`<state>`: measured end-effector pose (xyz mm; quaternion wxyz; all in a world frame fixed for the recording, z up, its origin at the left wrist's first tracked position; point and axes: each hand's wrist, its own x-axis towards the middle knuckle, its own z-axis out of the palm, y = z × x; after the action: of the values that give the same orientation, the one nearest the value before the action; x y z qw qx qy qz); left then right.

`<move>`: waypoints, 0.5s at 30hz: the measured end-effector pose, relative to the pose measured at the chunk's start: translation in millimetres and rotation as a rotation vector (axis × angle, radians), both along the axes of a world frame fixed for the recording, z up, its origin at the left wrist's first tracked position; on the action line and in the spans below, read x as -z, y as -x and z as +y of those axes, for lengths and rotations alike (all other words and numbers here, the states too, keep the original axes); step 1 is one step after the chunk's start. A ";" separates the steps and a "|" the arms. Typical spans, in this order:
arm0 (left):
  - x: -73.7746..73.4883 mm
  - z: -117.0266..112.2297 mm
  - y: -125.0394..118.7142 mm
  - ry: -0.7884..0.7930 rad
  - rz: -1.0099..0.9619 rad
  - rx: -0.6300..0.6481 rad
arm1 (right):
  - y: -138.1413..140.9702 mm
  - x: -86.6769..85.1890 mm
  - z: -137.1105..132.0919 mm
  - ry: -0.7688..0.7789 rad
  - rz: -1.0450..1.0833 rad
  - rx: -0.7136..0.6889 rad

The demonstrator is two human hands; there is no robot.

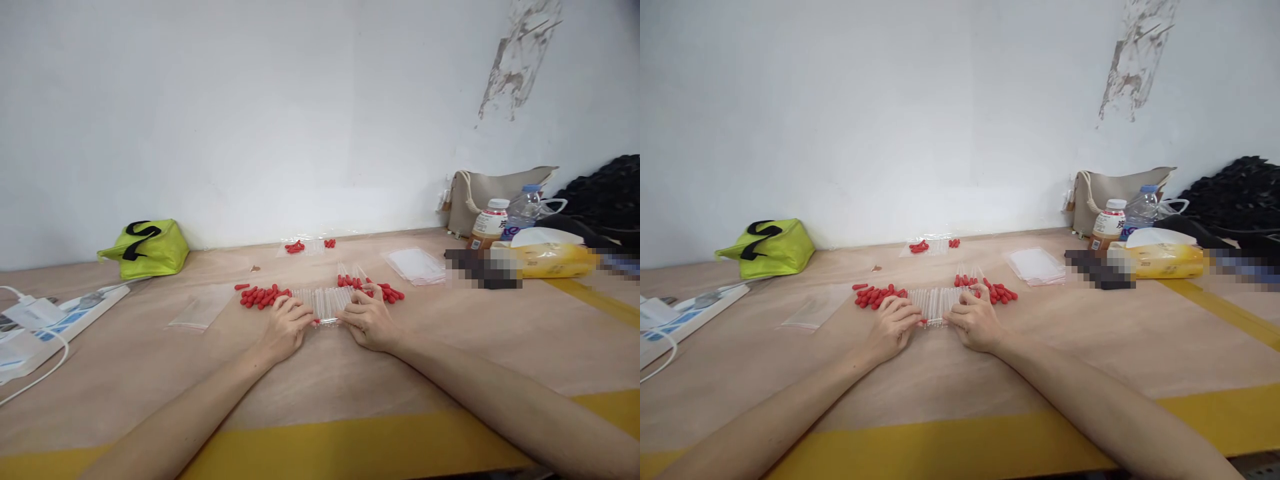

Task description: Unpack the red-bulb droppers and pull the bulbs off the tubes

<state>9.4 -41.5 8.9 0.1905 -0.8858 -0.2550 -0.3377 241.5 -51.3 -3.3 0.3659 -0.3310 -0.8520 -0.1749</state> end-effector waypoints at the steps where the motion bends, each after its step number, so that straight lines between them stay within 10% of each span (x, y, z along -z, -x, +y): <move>1: 0.4 0.1 3.0 0.028 -0.028 -0.011 | -3.1 -0.2 0.6 0.013 0.025 0.025; 15: -31.4 47.8 83.5 0.358 -0.598 -0.548 | 12.1 -16.7 18.1 0.211 0.207 0.241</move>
<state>-74.1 6.3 40.3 0.0346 -0.6678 -0.5789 -0.4666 229.5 -33.2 13.4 0.3910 -0.4834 -0.7778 -0.0921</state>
